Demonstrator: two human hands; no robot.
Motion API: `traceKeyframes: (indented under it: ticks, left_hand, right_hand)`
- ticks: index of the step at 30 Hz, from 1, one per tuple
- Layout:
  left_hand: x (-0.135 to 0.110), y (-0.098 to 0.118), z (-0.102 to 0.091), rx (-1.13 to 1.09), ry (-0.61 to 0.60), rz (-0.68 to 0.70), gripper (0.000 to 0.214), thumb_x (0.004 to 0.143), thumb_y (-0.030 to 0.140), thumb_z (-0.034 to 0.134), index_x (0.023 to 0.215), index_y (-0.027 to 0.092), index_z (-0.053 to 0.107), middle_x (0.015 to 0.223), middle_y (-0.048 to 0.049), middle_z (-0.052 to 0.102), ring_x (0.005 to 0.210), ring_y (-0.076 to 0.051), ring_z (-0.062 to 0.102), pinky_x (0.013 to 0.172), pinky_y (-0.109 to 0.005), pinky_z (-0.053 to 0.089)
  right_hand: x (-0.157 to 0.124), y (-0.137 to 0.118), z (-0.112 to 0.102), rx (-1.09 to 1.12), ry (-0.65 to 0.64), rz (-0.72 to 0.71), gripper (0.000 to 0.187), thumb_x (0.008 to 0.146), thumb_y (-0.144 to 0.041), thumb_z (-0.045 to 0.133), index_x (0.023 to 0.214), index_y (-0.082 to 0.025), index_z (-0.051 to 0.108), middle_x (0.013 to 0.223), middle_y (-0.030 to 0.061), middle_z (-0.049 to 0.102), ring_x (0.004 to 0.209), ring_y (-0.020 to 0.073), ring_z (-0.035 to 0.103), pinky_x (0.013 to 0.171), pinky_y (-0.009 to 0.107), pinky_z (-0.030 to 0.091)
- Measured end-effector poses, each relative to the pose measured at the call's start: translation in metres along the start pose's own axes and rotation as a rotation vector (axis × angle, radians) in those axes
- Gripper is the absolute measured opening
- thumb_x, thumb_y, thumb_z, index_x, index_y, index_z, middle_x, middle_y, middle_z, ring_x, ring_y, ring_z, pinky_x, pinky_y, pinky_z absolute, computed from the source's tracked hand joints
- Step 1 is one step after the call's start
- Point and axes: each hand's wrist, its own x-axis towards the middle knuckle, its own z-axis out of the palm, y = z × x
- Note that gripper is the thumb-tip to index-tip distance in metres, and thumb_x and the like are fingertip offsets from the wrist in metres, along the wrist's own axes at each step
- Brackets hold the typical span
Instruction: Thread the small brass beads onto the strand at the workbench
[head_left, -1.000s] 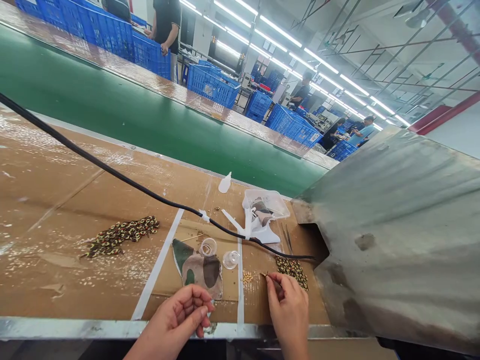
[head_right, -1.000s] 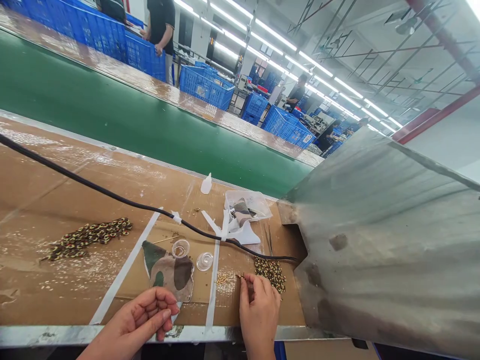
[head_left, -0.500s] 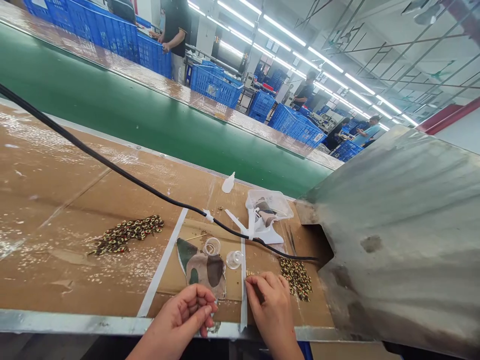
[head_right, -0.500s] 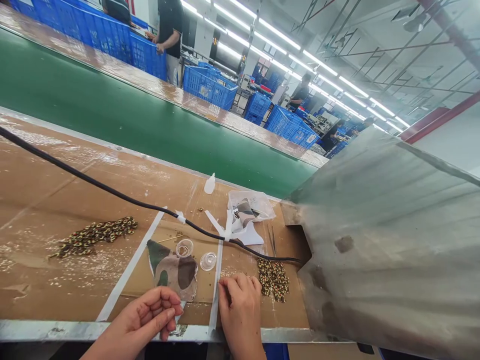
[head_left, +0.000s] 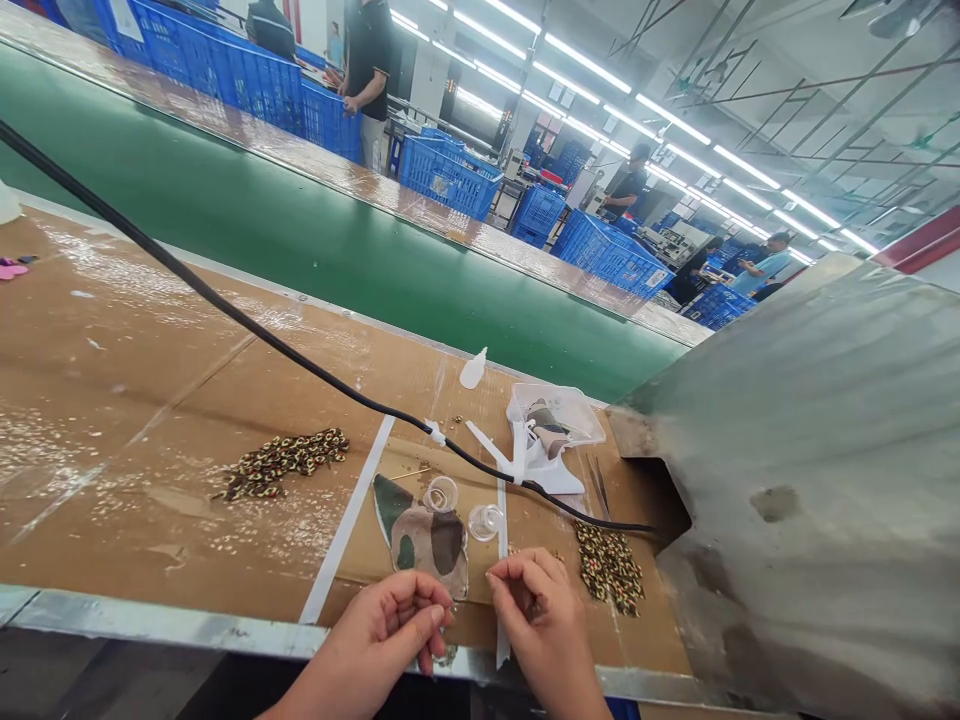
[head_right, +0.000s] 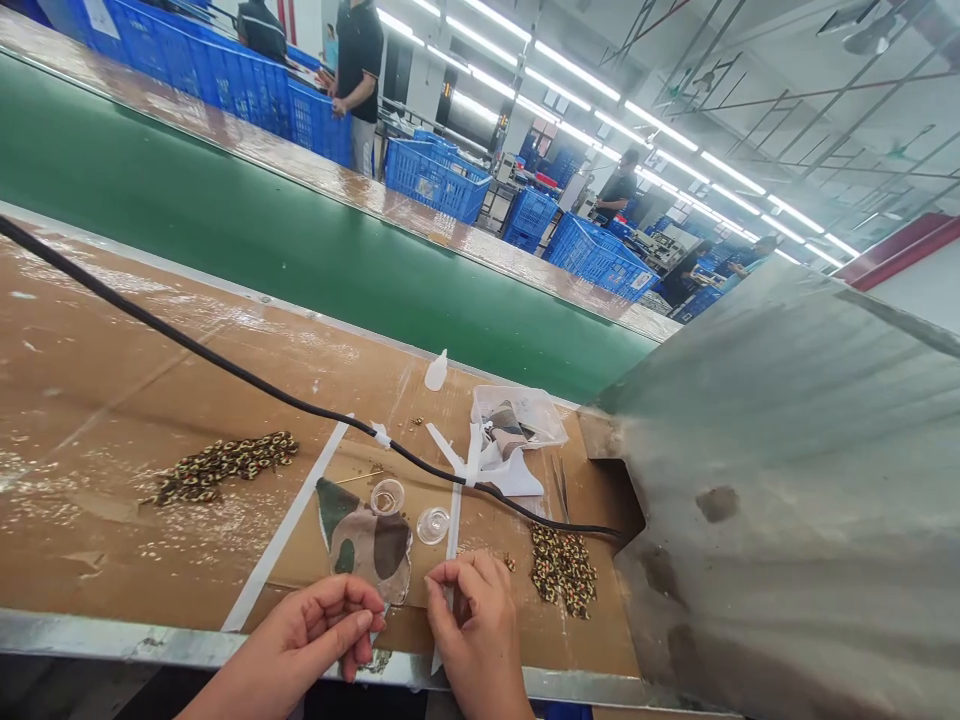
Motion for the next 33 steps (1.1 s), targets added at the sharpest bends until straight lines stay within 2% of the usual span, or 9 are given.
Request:
traceKeyframes:
  ticks: [3,6,10,16,24,33]
  left_hand:
    - [0.000,0.000,0.001,0.034,0.001,-0.010,0.028,0.075,0.041,0.063,0.080,0.013,0.064,0.061,0.0004,0.062,0.054,-0.012,0.053,0.053,-0.024,0.044]
    - [0.000,0.001,0.002,0.038,-0.013,-0.016,0.032,0.075,0.043,0.062,0.078,0.012,0.064,0.057,0.0009,0.060,0.052,-0.012,0.053,0.052,-0.024,0.044]
    - [-0.001,0.003,0.002,0.019,-0.010,-0.010,0.035,0.072,0.047,0.064,0.071,0.012,0.062,0.057,0.0009,0.058,0.052,-0.012,0.053,0.050,-0.024,0.044]
    - [0.000,0.002,0.001,0.066,-0.003,-0.014,0.031,0.077,0.043,0.059,0.072,0.012,0.062,0.055,0.0010,0.058,0.050,-0.011,0.052,0.050,-0.023,0.042]
    - [-0.001,0.004,0.006,0.036,0.069,-0.034,0.027,0.075,0.040,0.061,0.069,0.014,0.060,0.054,0.0021,0.057,0.049,-0.011,0.051,0.047,-0.021,0.041]
    - [-0.004,0.006,0.010,0.095,0.130,-0.017,0.030,0.075,0.043,0.061,0.071,0.014,0.061,0.052,0.0034,0.056,0.047,-0.010,0.048,0.047,-0.021,0.040]
  right_hand:
    - [-0.001,-0.013,0.006,0.206,-0.096,0.016,0.014,0.086,-0.021,0.052,0.074,-0.021,0.060,0.068,-0.0012,0.053,0.060,0.0119,0.049,0.055,0.022,0.037]
    - [-0.001,-0.020,0.011,0.313,-0.179,0.019,0.014,0.087,-0.022,0.052,0.075,-0.020,0.061,0.070,-0.0004,0.054,0.061,0.0111,0.050,0.055,0.020,0.039]
    - [-0.003,-0.020,0.013,0.340,-0.218,0.031,0.016,0.088,-0.025,0.051,0.077,-0.020,0.061,0.072,0.0007,0.054,0.063,0.0114,0.051,0.056,0.021,0.039]
    - [-0.004,-0.018,0.013,0.359,-0.275,0.035,0.018,0.090,-0.026,0.050,0.077,-0.020,0.062,0.075,0.0014,0.054,0.067,0.0122,0.052,0.059,0.021,0.041]
    - [-0.006,-0.018,0.016,0.193,-0.140,-0.103,0.013,0.087,-0.019,0.053,0.082,-0.023,0.065,0.075,0.0012,0.057,0.068,0.0128,0.056,0.059,0.021,0.044]
    - [-0.010,-0.023,0.016,0.022,-0.024,-0.246,0.011,0.088,-0.017,0.051,0.087,-0.024,0.059,0.077,0.0014,0.058,0.072,0.0156,0.054,0.067,0.029,0.042]
